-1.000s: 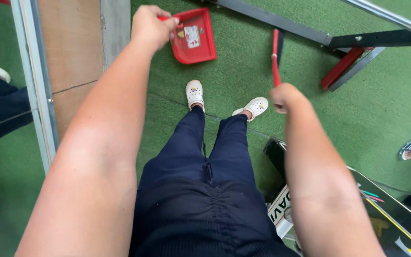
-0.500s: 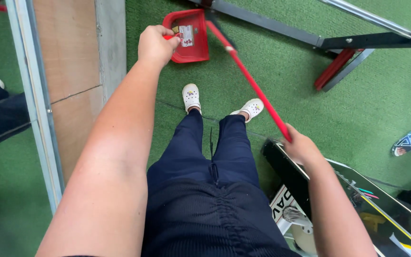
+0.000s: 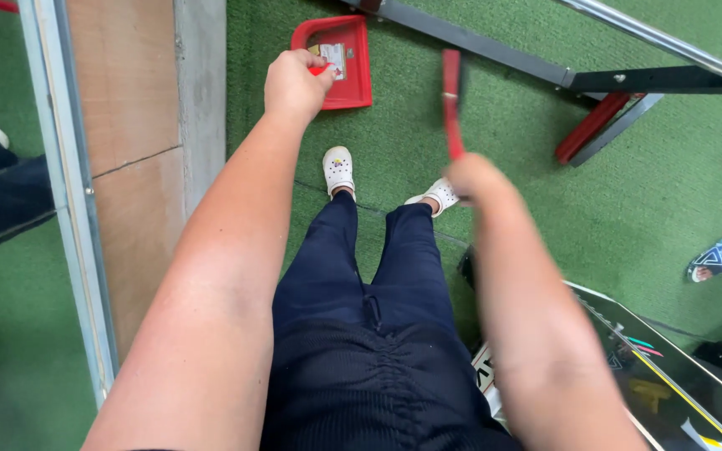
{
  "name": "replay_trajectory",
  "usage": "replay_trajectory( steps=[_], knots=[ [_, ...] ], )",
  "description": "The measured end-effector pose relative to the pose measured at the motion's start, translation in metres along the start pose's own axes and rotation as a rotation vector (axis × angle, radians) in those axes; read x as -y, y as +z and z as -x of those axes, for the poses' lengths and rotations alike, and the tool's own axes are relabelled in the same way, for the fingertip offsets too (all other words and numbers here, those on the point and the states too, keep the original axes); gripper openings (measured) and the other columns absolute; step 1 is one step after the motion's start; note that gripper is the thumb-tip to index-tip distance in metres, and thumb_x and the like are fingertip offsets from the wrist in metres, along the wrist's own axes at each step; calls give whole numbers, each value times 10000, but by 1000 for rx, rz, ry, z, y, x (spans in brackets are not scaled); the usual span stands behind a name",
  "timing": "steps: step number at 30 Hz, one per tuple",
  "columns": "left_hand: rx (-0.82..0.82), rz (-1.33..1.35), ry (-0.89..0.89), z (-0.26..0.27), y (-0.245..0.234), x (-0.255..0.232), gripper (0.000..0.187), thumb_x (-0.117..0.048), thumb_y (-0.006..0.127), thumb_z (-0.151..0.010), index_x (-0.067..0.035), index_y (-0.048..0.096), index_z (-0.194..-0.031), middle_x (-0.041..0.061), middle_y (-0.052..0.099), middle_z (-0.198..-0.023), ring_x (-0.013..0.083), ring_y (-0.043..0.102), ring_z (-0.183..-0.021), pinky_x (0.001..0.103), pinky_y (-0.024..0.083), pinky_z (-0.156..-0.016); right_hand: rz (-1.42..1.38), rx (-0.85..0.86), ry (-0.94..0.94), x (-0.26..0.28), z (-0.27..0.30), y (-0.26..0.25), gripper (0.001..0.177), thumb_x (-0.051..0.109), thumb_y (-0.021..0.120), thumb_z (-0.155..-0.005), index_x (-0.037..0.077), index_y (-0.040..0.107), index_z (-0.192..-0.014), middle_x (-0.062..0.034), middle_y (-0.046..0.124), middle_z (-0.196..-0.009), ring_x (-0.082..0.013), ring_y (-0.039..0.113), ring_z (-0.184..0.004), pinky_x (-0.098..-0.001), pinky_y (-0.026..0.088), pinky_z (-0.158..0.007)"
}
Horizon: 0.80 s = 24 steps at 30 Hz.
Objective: Sweeping the gym floor using a broom and dustpan.
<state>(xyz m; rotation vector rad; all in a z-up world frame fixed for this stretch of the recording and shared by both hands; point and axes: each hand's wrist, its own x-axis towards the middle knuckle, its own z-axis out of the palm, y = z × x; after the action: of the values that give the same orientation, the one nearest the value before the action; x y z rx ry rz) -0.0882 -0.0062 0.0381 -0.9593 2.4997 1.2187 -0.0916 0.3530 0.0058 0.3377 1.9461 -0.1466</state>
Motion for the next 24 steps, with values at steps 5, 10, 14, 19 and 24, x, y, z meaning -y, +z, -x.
replay_trajectory(
  steps=[5, 10, 14, 19, 24],
  knots=[
    [11, -20, -31, -8, 2, -19, 271, -264, 840, -788, -108, 795, -1005, 176, 757, -969, 311, 742, -900, 404, 573, -835, 390, -111, -290, 62, 52, 67, 684, 136, 590, -869, -122, 363, -1461, -308, 657, -1186, -411, 672, -1082, -483, 552, -888],
    [27, -24, -19, -19, 1, -20, 288, -252, 846, -779, -85, 778, -1003, 163, 761, -976, 303, 747, -898, 402, 576, -826, 375, -57, -187, -22, 141, -18, 655, 222, 531, -973, 177, 315, -1590, -241, 704, -1162, -416, 693, -1055, -513, 548, -906],
    [32, -20, -47, -16, -5, -15, 281, -252, 850, -784, -84, 782, -1000, 168, 758, -991, 303, 740, -918, 402, 569, -842, 190, -103, -95, -149, 145, -36, 719, 316, 658, -937, 304, 342, -1583, -178, 671, -1136, -355, 690, -954, -451, 549, -818],
    [16, 1, -46, -14, -7, -8, 274, -249, 843, -782, -103, 786, -1007, 169, 755, -1012, 306, 735, -934, 399, 565, -851, -251, -51, 134, -201, 103, -41, 605, 295, 614, -980, 198, 427, -1547, -83, 519, -753, -229, 489, -567, -392, 401, -506],
    [14, 2, -64, -1, -8, -8, 262, -250, 831, -778, -115, 787, -999, 167, 755, -1004, 313, 736, -918, 404, 569, -841, -458, 8, 226, -138, 41, -8, 414, 326, 612, -1023, 4, 565, -1279, 6, 413, -602, -141, 369, -438, -351, 300, -391]
  ],
)
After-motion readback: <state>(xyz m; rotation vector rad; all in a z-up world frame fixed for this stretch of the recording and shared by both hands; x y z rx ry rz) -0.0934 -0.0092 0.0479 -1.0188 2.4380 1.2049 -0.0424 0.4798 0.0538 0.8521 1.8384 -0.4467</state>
